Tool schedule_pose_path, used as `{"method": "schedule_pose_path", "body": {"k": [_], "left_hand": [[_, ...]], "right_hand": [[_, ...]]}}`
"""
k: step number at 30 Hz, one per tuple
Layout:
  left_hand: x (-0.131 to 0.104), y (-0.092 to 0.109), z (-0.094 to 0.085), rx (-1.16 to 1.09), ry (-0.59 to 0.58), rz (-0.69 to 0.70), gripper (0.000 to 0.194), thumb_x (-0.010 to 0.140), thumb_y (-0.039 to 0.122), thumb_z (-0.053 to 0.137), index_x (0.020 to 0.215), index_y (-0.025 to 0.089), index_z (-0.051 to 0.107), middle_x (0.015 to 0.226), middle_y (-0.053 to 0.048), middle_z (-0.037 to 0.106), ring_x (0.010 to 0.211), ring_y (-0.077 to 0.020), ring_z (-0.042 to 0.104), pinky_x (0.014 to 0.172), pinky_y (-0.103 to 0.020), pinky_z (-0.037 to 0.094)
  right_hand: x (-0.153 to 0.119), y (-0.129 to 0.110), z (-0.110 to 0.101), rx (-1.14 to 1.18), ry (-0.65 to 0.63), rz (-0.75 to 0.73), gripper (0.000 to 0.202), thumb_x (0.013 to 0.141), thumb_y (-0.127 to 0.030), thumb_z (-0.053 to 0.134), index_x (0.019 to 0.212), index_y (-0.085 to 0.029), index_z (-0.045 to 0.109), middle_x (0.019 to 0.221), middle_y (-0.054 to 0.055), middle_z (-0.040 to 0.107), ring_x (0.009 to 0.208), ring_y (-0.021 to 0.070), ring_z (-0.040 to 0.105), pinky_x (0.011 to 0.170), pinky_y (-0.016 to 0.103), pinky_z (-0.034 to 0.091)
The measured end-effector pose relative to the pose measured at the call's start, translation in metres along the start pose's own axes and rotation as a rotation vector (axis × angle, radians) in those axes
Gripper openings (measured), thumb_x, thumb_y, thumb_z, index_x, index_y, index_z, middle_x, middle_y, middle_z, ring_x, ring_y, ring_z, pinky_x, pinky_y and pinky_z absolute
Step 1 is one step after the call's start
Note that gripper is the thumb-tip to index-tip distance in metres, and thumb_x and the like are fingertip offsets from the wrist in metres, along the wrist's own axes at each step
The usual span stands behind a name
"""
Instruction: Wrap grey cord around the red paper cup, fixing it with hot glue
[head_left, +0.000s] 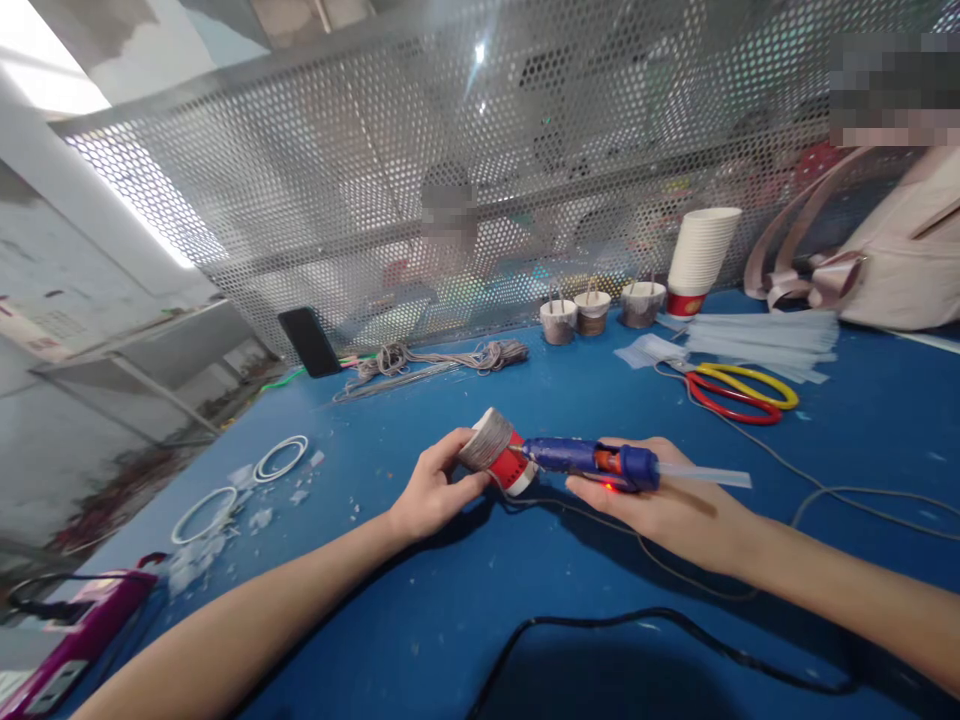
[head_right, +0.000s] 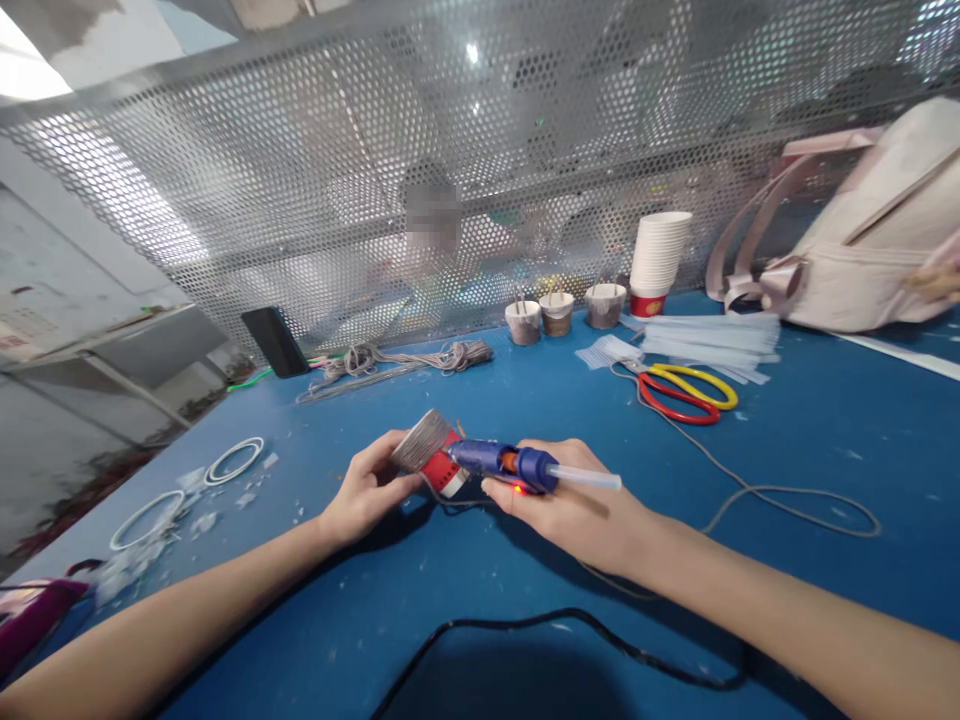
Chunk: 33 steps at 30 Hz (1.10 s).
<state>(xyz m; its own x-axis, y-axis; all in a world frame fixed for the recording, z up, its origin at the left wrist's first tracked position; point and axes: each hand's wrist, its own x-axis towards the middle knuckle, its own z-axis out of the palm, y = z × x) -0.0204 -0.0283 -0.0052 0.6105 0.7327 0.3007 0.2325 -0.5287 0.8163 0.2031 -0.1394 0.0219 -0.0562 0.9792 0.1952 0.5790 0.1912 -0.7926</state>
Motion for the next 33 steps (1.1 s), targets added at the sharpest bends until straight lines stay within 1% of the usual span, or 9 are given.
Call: {"method": "schedule_pose_path", "body": {"k": [4,8,13,16,21,24,27,30,33], "left_hand": [[0.0,-0.001,0.0,-0.037,-0.01,-0.005,0.022,0.071,0.023,0.062,0.091,0.014,0.061,0.083,-0.003,0.062,0.076,-0.0158,0.057,0.073,-0.028,0.047],[0.001,0.001,-0.001,-0.079,-0.007,-0.036,0.021,0.069,0.021,0.063,0.089,0.014,0.061,0.081,-0.002,0.061,0.074,-0.0145,0.056,0.07,-0.026,0.046],[0.002,0.006,-0.001,-0.135,0.0,-0.071,0.024,0.065,0.021,0.063,0.088,0.014,0.061,0.079,-0.002,0.062,0.071,-0.0141,0.056,0.068,-0.026,0.046],[0.002,0.007,-0.001,-0.123,0.001,-0.085,0.024,0.064,0.022,0.063,0.087,0.014,0.061,0.078,-0.002,0.062,0.07,-0.0144,0.056,0.068,-0.027,0.047],[0.001,0.006,-0.001,-0.111,0.0,-0.083,0.024,0.064,0.023,0.063,0.086,0.014,0.061,0.077,-0.001,0.061,0.069,-0.0141,0.055,0.067,-0.026,0.047],[0.001,0.006,0.0,-0.089,-0.008,-0.067,0.023,0.066,0.023,0.062,0.087,0.014,0.061,0.078,-0.001,0.06,0.07,-0.0139,0.054,0.066,-0.026,0.046],[0.0,0.005,0.0,-0.035,-0.014,-0.049,0.022,0.067,0.023,0.062,0.087,0.014,0.062,0.079,-0.002,0.06,0.072,-0.0149,0.054,0.068,-0.026,0.046],[0.0,0.004,-0.001,-0.009,-0.011,-0.036,0.022,0.067,0.023,0.062,0.086,0.014,0.062,0.079,-0.002,0.06,0.073,-0.0156,0.054,0.07,-0.027,0.046],[0.001,0.005,-0.001,-0.04,-0.007,-0.036,0.022,0.066,0.022,0.062,0.086,0.014,0.061,0.079,-0.002,0.06,0.073,-0.0151,0.054,0.068,-0.027,0.045]], "right_hand": [[0.001,0.001,0.0,-0.012,0.024,0.001,0.03,0.08,-0.038,0.053,0.057,-0.02,0.048,0.049,-0.006,0.047,0.045,0.0096,0.038,0.046,0.023,0.033],[0.001,0.001,-0.001,0.004,-0.001,-0.015,0.027,0.079,-0.038,0.055,0.059,-0.02,0.052,0.051,-0.005,0.048,0.046,0.0102,0.038,0.046,0.024,0.033],[0.007,-0.002,-0.009,0.012,-0.035,-0.071,0.027,0.08,-0.033,0.052,0.057,-0.021,0.058,0.045,-0.005,0.042,0.043,0.0103,0.035,0.044,0.024,0.03],[0.009,-0.003,-0.011,0.035,-0.053,-0.11,0.024,0.081,-0.032,0.052,0.062,-0.022,0.062,0.046,-0.004,0.046,0.043,0.0105,0.037,0.043,0.023,0.031],[0.002,-0.003,-0.003,0.048,0.003,-0.038,0.028,0.079,-0.035,0.055,0.054,-0.021,0.052,0.048,-0.005,0.046,0.045,0.0103,0.039,0.045,0.023,0.034],[-0.002,-0.002,0.002,0.018,-0.011,-0.03,0.026,0.079,-0.038,0.055,0.06,-0.02,0.056,0.054,-0.004,0.054,0.048,0.0113,0.044,0.047,0.023,0.037],[-0.004,-0.002,0.005,-0.025,-0.022,-0.029,0.024,0.079,-0.038,0.055,0.064,-0.019,0.059,0.055,-0.003,0.057,0.048,0.0112,0.046,0.049,0.024,0.038],[-0.003,-0.002,0.004,-0.023,-0.024,-0.032,0.023,0.079,-0.037,0.056,0.065,-0.019,0.06,0.055,-0.003,0.056,0.048,0.0109,0.045,0.048,0.023,0.038],[0.001,-0.002,-0.002,0.019,-0.02,-0.022,0.025,0.079,-0.036,0.055,0.061,-0.02,0.057,0.053,-0.004,0.051,0.048,0.0106,0.042,0.047,0.023,0.035]]}}
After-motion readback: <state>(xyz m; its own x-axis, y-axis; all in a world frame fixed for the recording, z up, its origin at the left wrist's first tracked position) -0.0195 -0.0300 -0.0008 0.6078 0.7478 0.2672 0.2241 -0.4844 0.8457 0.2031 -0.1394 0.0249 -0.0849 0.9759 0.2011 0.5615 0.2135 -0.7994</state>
